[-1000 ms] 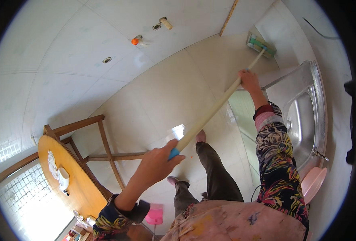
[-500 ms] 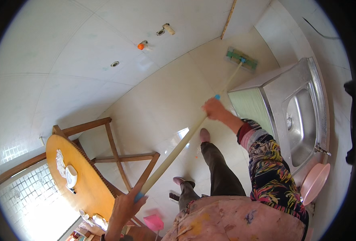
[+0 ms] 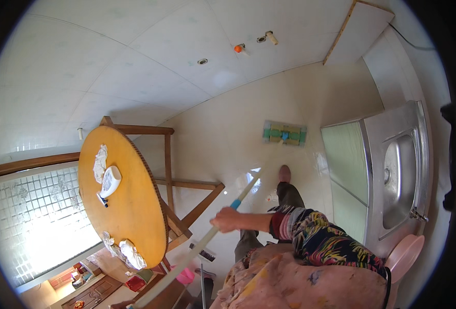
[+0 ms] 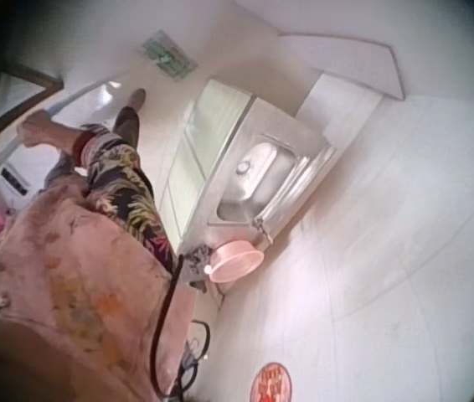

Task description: The person mops the kitchen floor using a flat mop, rinsing the mop head in the sink and wringing it out. They continue mopping around a round table and near the doorway while another person sweeps nearby.

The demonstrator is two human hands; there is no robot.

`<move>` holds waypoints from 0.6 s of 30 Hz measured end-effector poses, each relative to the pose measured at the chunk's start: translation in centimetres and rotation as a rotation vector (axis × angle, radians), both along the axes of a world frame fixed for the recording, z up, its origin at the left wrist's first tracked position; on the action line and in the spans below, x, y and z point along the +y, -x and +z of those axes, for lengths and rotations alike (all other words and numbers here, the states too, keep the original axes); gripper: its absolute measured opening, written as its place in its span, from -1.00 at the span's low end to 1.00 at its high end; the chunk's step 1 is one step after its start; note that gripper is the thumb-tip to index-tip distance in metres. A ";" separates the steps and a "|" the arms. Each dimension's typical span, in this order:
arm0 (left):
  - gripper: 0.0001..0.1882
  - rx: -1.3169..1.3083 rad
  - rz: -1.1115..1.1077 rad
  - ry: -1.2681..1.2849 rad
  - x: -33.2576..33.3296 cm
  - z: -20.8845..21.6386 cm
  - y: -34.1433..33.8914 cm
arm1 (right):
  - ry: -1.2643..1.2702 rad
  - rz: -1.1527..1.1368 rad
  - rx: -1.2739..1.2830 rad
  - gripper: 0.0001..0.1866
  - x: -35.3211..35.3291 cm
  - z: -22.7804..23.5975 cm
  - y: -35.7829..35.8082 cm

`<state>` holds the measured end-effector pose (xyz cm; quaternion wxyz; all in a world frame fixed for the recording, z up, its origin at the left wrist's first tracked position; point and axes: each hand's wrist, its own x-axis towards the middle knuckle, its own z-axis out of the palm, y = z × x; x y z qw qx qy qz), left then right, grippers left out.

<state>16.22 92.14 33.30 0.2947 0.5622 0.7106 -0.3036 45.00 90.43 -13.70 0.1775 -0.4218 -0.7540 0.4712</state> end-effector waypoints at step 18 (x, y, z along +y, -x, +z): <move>-0.53 -0.475 -0.108 0.103 -7.9 -25.6 -8.6 | -0.351 -0.400 -0.494 -0.87 -0.9 -14.6 -20.3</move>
